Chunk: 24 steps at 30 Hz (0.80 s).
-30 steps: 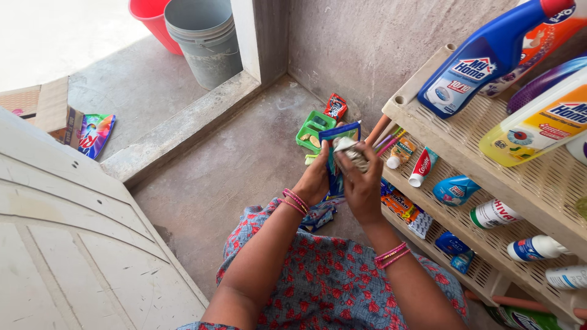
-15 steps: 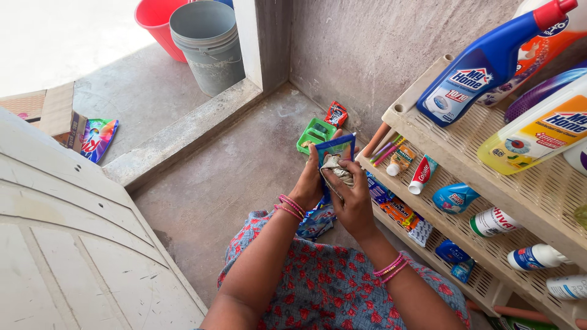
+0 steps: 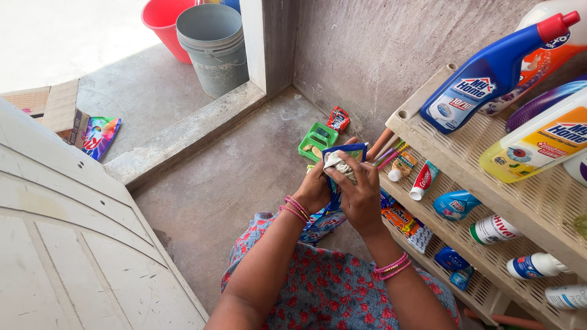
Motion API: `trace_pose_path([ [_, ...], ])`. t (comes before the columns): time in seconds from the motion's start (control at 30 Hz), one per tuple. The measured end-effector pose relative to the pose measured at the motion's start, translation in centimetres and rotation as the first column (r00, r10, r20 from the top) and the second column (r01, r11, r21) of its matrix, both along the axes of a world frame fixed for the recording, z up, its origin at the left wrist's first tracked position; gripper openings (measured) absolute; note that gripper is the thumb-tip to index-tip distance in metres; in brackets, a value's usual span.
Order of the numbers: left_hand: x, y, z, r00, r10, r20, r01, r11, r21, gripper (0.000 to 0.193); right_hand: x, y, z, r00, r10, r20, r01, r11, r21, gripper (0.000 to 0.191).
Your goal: The person sits on the floor of a wash area and wipes Rin detergent packets one at a time with a cloth, then stacks the wiped packets on the floor next to a shelf of cleaning supplies.
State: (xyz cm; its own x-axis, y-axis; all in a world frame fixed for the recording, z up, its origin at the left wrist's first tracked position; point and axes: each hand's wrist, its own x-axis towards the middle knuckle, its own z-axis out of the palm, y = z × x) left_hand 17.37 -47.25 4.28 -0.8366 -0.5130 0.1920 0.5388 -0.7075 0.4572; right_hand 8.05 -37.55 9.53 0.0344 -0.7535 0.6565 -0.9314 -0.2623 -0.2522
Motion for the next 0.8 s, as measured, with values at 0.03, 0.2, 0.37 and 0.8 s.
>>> trace_pose_path([
  [0.03,0.0,0.0,0.0,0.994,0.030,0.102,-0.026,0.999,-0.042,0.068,-0.1,0.0,0.1,1.000,-0.015,0.027,0.016,1.000,-0.011,0.038],
  [0.2,0.5,0.1,0.2,0.999,-0.021,-0.038,0.022,0.999,0.023,0.068,-0.2,0.1,0.0,0.998,0.069,0.012,-0.069,0.998,-0.006,0.038],
  [0.37,0.5,0.1,0.8,1.000,-0.008,-0.005,0.008,1.000,-0.028,0.072,0.0,0.1,-0.4,0.999,0.006,-0.034,-0.007,1.000,-0.020,0.042],
  [0.8,0.1,0.9,1.5,0.984,0.160,0.075,-0.148,0.979,-0.143,0.073,1.2,-0.9,-1.3,0.986,-0.166,0.012,0.166,0.986,-0.030,0.043],
])
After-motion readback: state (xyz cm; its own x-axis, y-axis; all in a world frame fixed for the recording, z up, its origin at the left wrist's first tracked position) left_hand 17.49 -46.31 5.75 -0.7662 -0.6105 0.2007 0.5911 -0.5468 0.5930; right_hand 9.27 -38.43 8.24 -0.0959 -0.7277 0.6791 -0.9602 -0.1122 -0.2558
